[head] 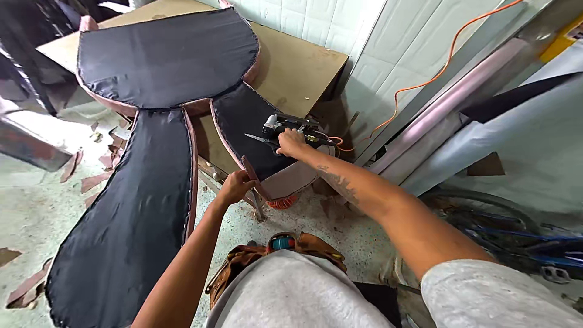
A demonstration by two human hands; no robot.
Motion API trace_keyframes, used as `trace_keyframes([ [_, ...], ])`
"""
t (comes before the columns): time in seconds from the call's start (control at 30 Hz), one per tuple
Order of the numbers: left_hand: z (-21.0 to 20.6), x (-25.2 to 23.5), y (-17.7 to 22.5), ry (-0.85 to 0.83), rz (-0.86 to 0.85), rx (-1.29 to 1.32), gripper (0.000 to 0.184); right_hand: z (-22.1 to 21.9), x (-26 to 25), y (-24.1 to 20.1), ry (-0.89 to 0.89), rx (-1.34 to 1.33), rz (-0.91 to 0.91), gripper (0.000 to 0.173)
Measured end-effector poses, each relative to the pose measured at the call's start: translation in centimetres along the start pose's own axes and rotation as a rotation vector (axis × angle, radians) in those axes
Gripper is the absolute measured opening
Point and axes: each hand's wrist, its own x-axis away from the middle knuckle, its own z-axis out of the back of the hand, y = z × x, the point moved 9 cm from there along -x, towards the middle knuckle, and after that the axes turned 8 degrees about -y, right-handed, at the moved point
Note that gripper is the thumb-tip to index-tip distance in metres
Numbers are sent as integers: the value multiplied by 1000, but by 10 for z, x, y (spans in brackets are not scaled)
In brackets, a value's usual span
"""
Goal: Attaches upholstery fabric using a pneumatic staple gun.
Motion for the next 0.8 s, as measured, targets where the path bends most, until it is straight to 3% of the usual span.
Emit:
trace_keyframes([
  [0.1, -1, 1, 2, 3, -2, -4, 22, -1, 9, 9, -78, 23, 48, 43],
  [0.2, 1, 1, 2, 2, 37, -30, 24, -20, 25, 37, -253, -28, 148, 47],
  [0.3, 7, 4, 4, 16, 50, -23, 24, -37, 51, 64, -419, -138, 307, 33],
  [0.4, 15, 4, 4, 66, 28, 0, 24, -37, 77, 73, -342, -140, 433, 21],
  [0.57, 24, 0, 20, 72, -77, -67, 21, -49, 91, 44, -216, -15, 553, 52],
  [0.8, 26, 1, 35, 75, -99, -101, 16, -57, 68, -17, -109, 91, 644, 56],
])
